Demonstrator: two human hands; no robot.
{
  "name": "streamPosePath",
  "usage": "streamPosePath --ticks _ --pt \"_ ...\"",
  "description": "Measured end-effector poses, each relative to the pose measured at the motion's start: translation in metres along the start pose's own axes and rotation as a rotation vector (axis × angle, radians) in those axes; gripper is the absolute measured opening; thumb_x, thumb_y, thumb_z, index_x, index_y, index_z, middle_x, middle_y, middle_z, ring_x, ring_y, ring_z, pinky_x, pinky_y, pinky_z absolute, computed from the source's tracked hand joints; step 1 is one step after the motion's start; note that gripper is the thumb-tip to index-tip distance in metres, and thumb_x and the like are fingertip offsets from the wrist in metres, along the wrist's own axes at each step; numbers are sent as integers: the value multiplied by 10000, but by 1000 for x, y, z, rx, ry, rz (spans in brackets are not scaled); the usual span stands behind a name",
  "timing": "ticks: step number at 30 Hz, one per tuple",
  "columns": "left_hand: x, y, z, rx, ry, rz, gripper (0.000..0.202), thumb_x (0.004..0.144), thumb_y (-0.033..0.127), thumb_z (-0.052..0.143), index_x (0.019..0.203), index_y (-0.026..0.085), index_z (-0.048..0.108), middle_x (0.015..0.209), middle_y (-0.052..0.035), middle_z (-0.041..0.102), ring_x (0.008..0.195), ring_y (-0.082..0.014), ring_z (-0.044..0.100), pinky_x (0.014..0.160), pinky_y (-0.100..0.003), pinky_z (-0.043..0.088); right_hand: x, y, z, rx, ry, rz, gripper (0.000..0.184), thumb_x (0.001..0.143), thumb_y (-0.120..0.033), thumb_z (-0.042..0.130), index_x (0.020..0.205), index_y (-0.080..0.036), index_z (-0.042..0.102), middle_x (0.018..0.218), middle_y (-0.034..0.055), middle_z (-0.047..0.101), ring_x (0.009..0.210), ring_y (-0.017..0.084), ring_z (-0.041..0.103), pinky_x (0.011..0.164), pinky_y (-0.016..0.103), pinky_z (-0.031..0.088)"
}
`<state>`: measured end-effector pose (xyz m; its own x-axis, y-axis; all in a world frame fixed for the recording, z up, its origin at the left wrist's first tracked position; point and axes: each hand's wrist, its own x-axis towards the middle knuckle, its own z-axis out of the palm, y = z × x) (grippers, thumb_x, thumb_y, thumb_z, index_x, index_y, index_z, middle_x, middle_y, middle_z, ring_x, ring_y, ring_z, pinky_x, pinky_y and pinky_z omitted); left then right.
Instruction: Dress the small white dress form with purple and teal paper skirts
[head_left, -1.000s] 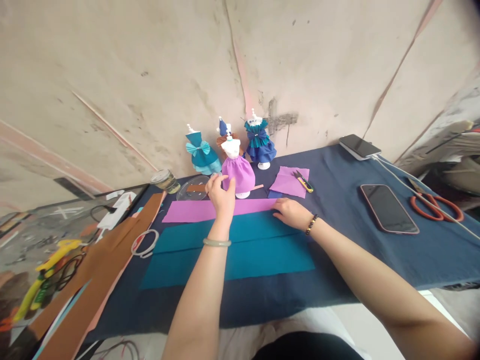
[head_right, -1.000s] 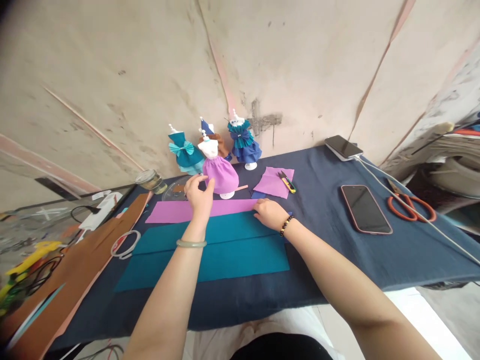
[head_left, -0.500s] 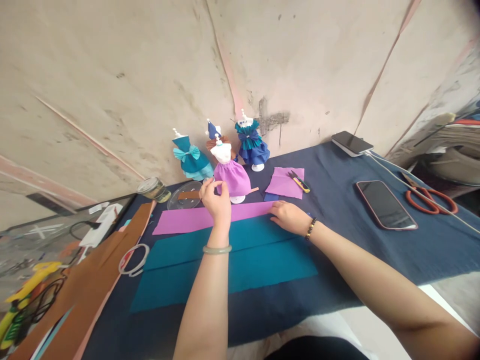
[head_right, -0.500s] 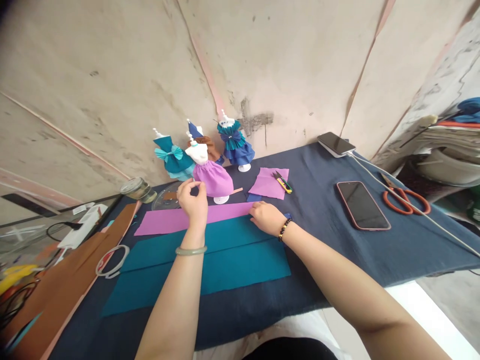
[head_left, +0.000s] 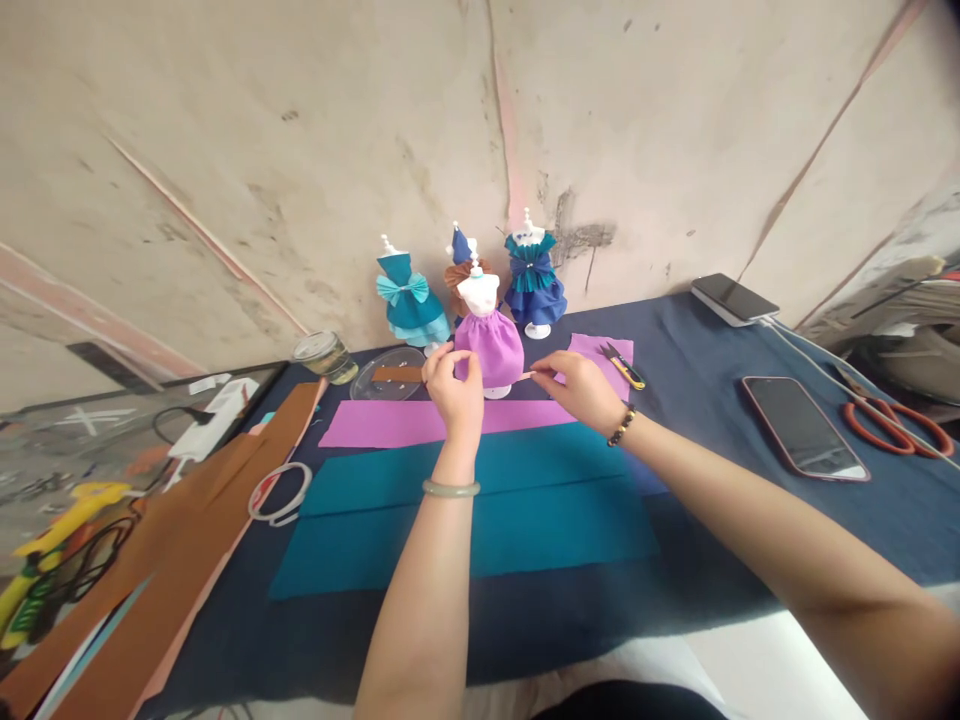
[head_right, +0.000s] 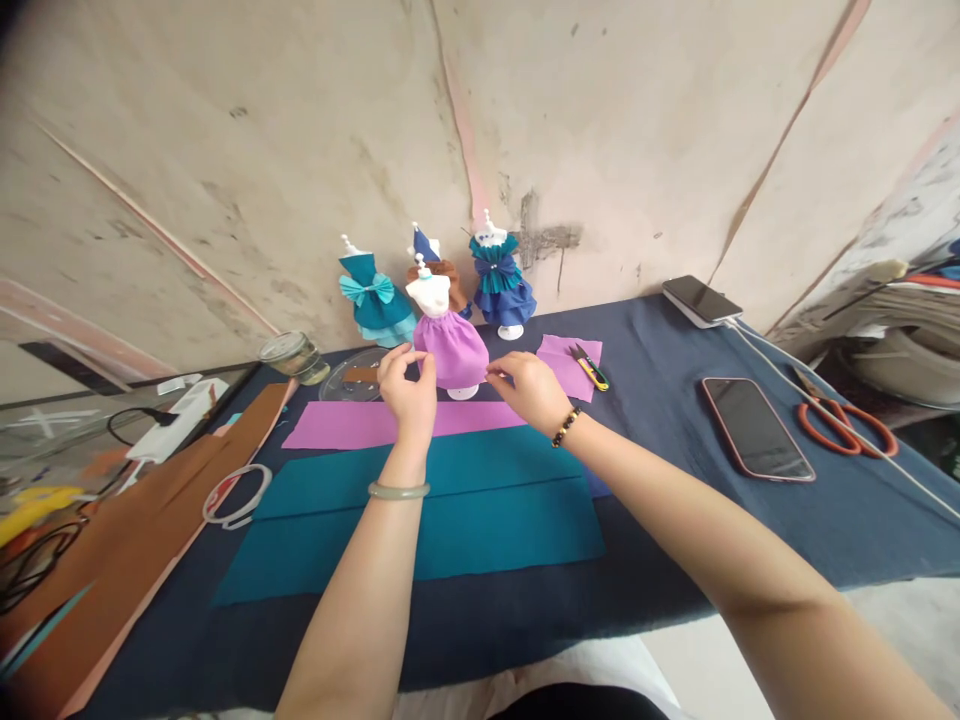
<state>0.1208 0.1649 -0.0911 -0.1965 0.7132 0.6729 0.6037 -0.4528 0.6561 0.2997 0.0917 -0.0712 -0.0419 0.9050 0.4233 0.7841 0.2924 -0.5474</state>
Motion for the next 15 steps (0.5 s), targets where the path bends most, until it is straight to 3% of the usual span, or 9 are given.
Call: streamPosePath --ticks 6,10,15 --pt "-1 0 1 -37 28 30 47 827 189 640 793 202 671 1013 -77 686 1061 -230 619 1030 -417 424 37 -12 23 21 144 34 155 885 -249 617 925 -168 743 907 77 733 818 198 658 779 318 511" --pt "-1 -1 2 -51 59 53 42 814 189 658 778 203 677 939 -63 681 998 -223 628 984 -399 438 40 -15 38 81 239 21 116 845 -216 631 839 -188 744 826 52 727 752 188 640 733 314 505" --pt "-3 0 2 -84 49 66 52 835 192 640 797 200 674 886 -58 700 940 -216 632 927 -382 454 38 -14 42 138 281 4 143 836 -210 601 777 -206 731 785 40 711 724 184 624 720 316 497"
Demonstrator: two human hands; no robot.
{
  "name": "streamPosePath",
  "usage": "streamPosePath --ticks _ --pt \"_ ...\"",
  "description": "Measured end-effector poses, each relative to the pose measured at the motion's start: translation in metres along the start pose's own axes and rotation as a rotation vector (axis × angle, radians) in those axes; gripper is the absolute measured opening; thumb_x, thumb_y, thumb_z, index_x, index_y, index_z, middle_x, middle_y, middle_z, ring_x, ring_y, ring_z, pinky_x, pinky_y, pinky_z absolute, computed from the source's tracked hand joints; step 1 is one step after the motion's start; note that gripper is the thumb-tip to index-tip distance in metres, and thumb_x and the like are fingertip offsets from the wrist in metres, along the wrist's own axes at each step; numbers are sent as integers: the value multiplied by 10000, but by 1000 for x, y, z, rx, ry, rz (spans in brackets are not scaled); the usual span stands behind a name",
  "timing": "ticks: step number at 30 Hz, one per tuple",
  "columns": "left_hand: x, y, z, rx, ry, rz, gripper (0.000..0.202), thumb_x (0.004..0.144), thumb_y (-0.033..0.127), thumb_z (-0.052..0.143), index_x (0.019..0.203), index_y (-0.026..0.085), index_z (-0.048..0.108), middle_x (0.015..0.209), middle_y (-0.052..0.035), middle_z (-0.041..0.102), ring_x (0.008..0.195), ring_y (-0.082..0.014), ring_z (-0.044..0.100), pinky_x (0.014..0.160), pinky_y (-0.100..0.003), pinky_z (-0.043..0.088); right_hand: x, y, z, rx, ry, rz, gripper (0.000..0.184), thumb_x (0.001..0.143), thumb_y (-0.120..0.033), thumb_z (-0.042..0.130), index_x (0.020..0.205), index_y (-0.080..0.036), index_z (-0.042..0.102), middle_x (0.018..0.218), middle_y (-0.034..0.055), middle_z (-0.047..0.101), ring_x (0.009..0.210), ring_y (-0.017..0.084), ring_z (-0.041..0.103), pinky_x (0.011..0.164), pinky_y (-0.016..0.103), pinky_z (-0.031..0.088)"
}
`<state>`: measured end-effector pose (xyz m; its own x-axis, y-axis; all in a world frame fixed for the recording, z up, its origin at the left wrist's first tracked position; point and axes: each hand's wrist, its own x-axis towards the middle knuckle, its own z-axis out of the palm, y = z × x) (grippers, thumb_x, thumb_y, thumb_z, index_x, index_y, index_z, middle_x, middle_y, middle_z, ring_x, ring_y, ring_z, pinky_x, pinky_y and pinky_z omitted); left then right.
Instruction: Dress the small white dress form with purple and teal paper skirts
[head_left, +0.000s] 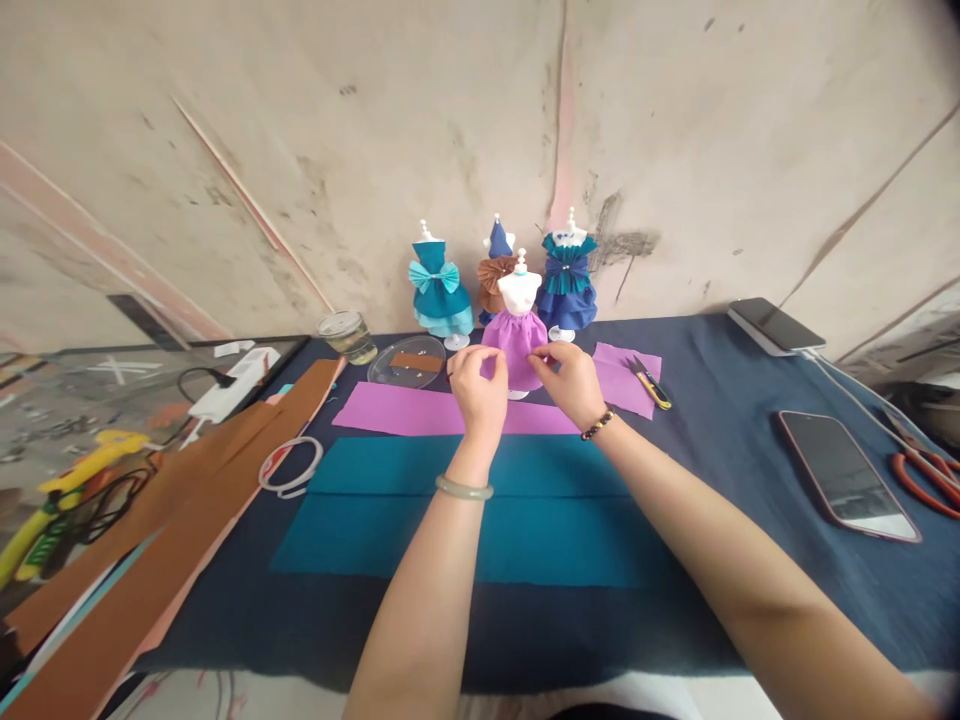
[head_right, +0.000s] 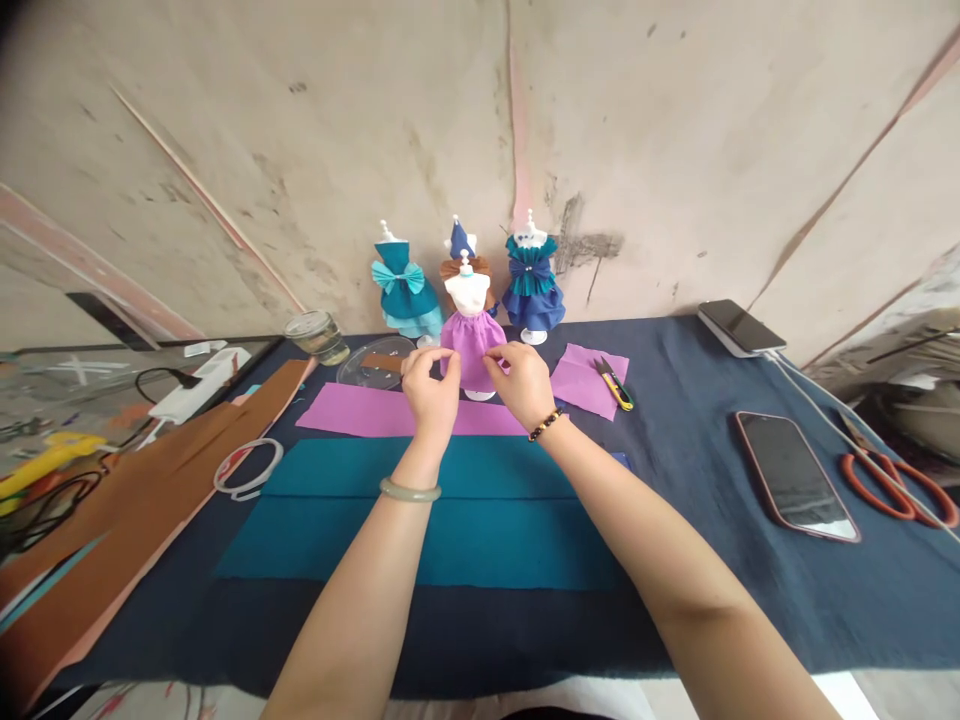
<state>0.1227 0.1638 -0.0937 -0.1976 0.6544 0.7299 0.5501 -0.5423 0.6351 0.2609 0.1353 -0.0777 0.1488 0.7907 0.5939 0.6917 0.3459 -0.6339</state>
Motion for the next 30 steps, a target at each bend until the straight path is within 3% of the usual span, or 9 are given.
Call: streamPosePath --ticks 4,10,30 --pt "-2 1 0 -6 -7 -11 52 841 185 633 864 196 678 882 -52 722 914 -210 640 887 -369 468 1 3 -1 35 -9 9 138 828 -214 603 784 -195 731 798 48 711 719 184 620 720 324 489" --pt "-1 1 -1 2 -22 18 62 827 168 649 783 192 686 808 -44 720 831 -198 641 848 -352 477 2 4 -3 47 -18 29 131 818 -225 608 772 -198 728 795 49 716 717 187 624 714 327 492" --pt "-1 2 -2 -8 -6 3 71 828 173 645 786 201 695 802 -40 725 844 -204 640 825 -344 494 2 1 -4 73 -23 51 112 818 -229 619 770 -208 717 809 40 716 722 184 621 715 329 501"
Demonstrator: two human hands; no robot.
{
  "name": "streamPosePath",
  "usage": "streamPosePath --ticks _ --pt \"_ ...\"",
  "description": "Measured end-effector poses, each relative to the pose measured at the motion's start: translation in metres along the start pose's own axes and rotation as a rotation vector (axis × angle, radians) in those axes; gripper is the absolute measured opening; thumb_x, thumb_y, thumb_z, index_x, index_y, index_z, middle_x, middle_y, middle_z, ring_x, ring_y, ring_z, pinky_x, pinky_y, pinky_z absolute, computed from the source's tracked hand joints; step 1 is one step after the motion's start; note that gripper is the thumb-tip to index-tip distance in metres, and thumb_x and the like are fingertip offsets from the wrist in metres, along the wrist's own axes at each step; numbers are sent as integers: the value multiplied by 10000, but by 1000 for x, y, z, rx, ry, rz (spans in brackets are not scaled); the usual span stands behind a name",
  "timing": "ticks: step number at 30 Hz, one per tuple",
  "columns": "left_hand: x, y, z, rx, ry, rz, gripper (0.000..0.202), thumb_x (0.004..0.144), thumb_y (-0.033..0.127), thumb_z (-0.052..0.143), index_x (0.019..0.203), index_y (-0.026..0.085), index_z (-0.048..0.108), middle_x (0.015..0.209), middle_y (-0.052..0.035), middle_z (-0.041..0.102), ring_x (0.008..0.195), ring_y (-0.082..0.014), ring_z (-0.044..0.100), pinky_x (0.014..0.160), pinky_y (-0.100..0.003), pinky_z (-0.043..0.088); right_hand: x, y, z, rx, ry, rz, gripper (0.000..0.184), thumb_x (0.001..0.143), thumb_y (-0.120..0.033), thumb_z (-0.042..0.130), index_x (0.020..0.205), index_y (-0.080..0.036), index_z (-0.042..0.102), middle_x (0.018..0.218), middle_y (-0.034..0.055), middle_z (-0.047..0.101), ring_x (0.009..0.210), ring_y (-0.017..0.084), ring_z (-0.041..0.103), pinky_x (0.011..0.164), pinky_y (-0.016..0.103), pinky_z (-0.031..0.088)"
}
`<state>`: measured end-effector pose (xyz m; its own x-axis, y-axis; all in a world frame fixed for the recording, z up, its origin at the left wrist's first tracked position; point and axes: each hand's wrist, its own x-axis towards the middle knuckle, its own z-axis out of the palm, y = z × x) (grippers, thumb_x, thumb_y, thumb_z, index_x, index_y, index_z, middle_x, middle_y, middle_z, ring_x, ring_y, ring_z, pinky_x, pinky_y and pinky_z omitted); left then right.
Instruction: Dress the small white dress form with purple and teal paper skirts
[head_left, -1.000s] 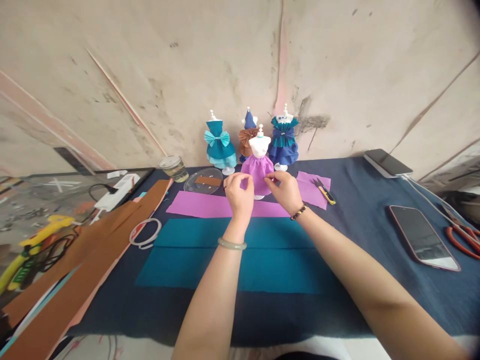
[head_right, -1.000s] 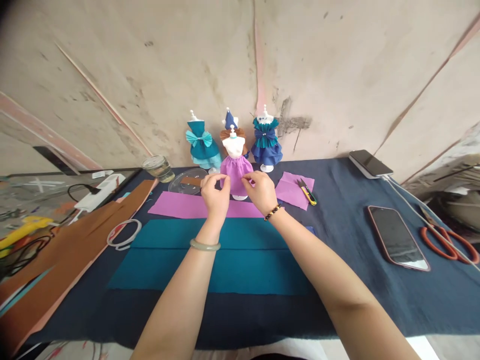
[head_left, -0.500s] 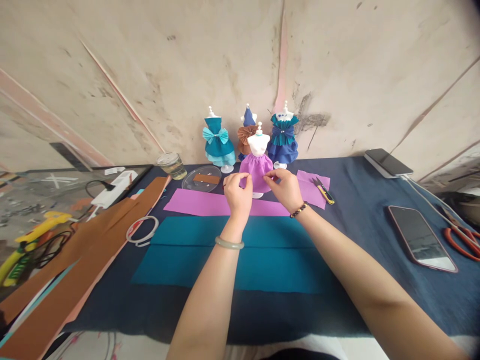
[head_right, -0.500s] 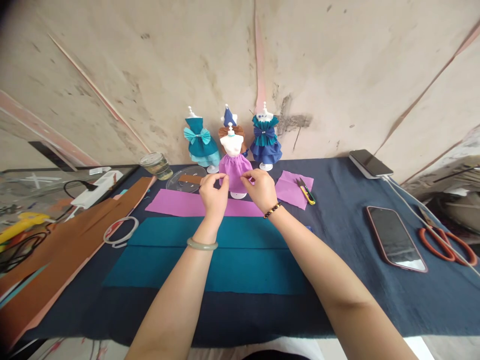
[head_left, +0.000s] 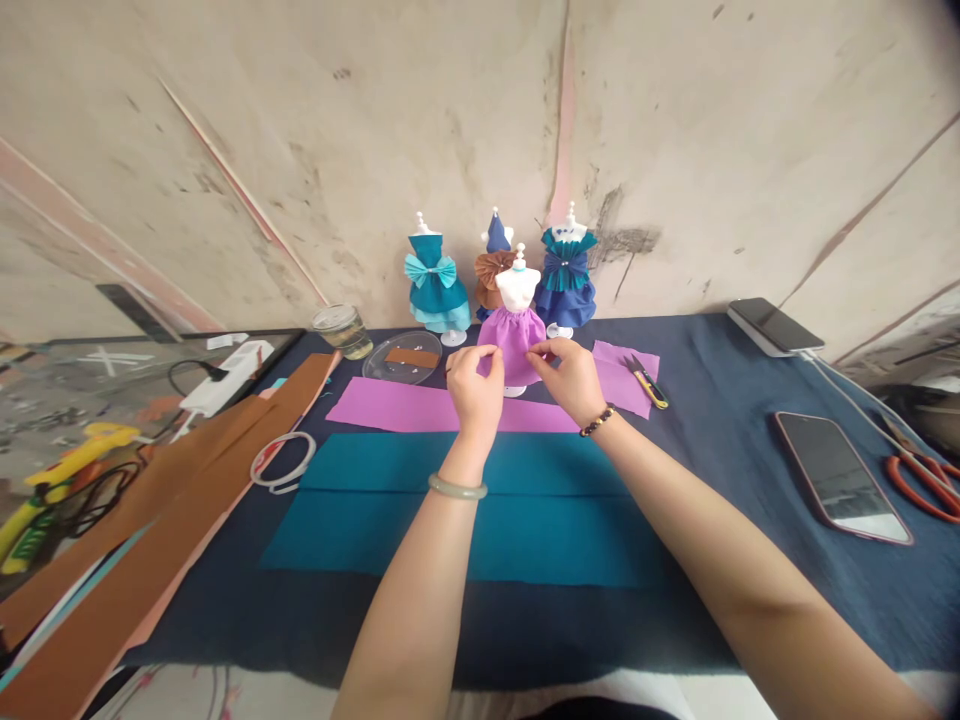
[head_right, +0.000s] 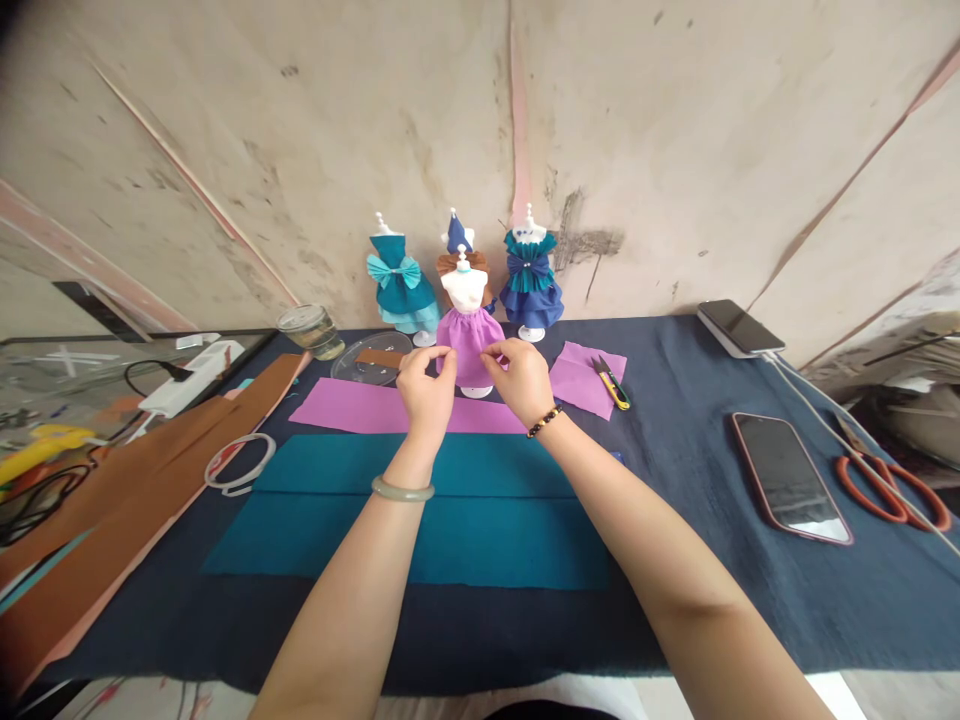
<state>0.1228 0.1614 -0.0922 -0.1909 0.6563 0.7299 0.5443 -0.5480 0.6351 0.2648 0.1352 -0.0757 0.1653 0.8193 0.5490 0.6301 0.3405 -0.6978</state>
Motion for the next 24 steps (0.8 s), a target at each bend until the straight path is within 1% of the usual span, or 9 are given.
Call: streamPosePath --ticks 8,15,24 --pt "0 2 -1 22 -29 -24 78 830 183 633 791 209 695 824 -39 728 860 -203 642 837 -347 493 -1 -1 -1 1 -8 7 141 829 -241 594 787 -202 723 832 55 724 761 199 638 753 346 507" --pt "0 1 0 2 -31 -13 85 835 181 622 795 203 695 815 -45 726 851 -203 645 851 -357 487 0 1 -2 5 -11 -2 147 827 -233 583 789 -205 723 827 52 724 757 201 642 750 347 510" --pt "-2 2 0 1 -29 1 86 832 173 627 794 199 699 816 -53 728 843 -212 638 820 -354 489 -1 2 -1 14 -2 -20 152 817 -233 580 793 -195 725 806 58 720 722 195 637 717 335 515"
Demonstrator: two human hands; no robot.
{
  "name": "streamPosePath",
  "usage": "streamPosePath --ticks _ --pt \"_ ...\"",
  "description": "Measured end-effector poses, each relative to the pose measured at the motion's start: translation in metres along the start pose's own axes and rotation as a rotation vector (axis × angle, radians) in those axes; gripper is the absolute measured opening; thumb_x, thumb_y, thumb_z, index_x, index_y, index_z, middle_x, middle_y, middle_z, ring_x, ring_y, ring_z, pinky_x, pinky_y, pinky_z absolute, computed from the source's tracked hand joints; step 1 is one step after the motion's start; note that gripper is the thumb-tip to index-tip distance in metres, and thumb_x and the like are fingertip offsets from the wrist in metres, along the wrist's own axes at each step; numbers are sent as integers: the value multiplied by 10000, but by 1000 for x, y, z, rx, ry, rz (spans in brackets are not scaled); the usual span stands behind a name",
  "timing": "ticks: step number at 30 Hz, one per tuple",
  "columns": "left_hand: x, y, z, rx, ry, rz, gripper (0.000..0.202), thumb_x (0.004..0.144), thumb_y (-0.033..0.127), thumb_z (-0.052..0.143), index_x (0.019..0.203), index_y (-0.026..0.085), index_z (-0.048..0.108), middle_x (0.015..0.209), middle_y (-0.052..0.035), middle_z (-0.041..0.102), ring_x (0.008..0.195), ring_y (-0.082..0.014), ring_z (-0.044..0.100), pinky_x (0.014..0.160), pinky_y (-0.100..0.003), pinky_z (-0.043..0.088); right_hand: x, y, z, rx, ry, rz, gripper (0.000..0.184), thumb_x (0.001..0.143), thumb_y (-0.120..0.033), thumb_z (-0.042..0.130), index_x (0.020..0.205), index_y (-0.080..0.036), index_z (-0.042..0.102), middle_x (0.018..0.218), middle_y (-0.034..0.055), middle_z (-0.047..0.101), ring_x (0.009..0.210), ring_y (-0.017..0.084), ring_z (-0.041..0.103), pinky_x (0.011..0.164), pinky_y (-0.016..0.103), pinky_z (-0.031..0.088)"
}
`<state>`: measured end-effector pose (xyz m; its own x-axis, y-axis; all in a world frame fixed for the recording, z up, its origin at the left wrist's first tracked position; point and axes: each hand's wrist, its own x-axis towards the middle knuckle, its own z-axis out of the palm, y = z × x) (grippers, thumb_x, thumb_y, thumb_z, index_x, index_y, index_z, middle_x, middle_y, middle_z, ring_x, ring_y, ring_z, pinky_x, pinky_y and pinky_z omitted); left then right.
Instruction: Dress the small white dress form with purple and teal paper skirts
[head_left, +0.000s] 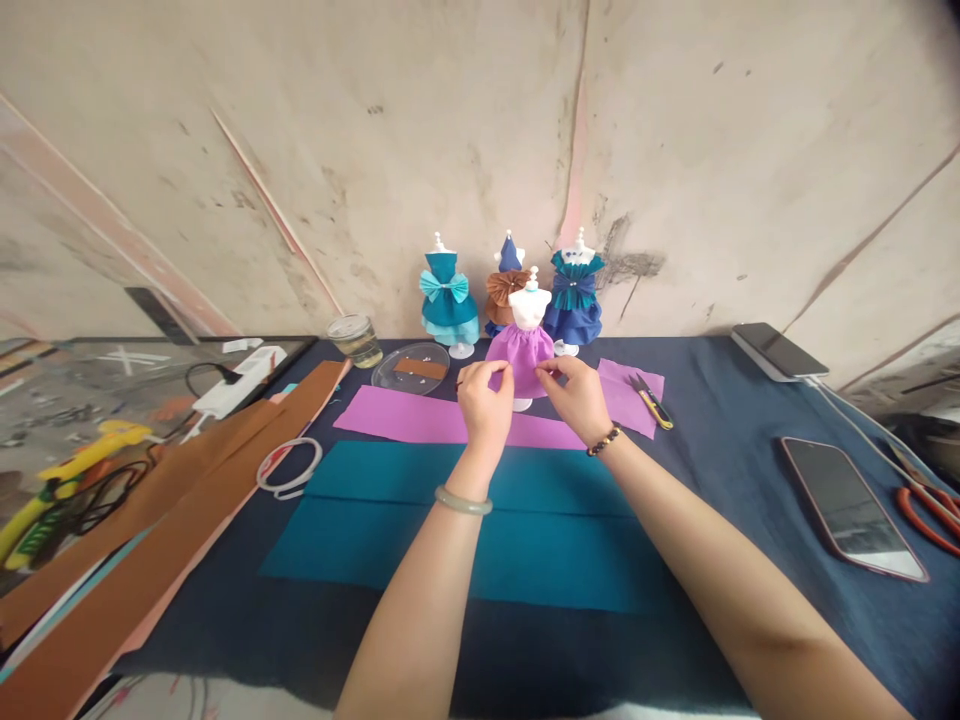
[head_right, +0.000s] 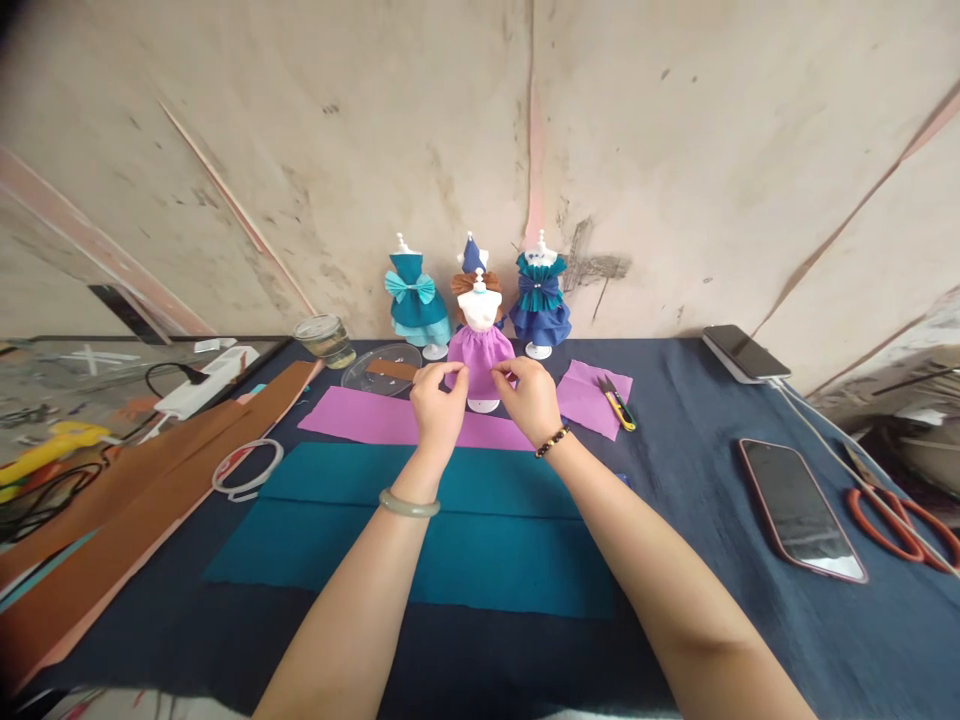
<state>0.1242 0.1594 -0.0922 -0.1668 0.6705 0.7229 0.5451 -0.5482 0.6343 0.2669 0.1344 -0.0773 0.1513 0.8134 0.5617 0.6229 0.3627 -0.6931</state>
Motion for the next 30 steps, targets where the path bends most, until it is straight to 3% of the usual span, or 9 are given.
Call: streamPosePath --ticks 30 --pt "0 0 0 6 -1 -19 92 826 169 627 787 212 698 812 -42 725 840 -206 644 820 -352 495 0 0 1 -18 -20 10 154 847 -236 575 818 -195 721 834 59 722 745 197 640 727 333 504"
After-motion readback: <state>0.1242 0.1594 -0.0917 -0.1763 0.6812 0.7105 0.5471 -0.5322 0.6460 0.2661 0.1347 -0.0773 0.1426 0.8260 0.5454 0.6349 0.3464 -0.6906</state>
